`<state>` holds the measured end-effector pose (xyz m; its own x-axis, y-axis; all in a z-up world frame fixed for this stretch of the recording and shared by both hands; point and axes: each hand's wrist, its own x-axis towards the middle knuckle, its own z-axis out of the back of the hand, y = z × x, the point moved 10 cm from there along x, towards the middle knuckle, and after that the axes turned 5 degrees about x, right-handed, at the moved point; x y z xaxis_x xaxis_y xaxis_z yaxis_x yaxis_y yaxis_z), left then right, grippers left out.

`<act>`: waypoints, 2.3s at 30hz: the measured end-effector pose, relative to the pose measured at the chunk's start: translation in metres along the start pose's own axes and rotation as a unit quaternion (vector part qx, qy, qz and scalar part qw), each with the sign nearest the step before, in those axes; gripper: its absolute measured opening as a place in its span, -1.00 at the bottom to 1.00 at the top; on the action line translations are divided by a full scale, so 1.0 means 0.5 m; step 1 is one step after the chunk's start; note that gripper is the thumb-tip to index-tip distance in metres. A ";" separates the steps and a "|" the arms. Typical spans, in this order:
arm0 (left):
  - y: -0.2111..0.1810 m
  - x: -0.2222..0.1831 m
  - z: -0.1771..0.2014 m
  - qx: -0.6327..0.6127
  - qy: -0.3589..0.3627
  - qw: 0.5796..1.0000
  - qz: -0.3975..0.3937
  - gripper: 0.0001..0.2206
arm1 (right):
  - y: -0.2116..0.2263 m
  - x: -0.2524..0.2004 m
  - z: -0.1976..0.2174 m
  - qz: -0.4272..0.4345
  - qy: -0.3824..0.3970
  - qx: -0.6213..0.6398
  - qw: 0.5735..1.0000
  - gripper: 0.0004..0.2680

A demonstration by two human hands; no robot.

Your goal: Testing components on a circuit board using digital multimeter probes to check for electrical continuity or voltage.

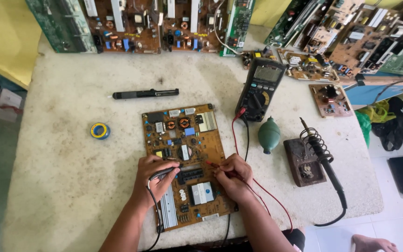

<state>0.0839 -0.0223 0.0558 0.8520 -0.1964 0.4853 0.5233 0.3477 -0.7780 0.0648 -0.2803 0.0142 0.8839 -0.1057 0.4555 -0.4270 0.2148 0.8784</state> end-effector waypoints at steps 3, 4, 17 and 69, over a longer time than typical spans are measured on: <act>0.013 -0.001 -0.001 0.000 -0.004 1.000 -0.008 -0.89 | -0.004 0.000 0.002 0.011 -0.005 0.011 1.000 -0.89; 0.013 -0.002 -0.005 -0.003 -0.004 1.000 -0.010 -0.89 | -0.001 -0.003 0.003 0.013 -0.006 0.008 1.000 -0.89; 0.009 0.001 0.000 -0.034 -0.022 0.999 -0.008 -0.90 | -0.009 -0.001 0.005 0.008 -0.008 0.004 1.000 -0.90; 0.021 -0.021 -0.008 0.033 0.008 0.999 0.016 -0.92 | -0.032 0.019 -0.013 -0.098 -0.054 0.134 0.985 -0.92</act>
<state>0.0804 -0.0202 0.0407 0.8686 -0.1985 0.4540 0.4942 0.4132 -0.7649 0.0813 -0.2784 0.0036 0.9351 -0.2256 0.2734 -0.2980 -0.0830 0.9509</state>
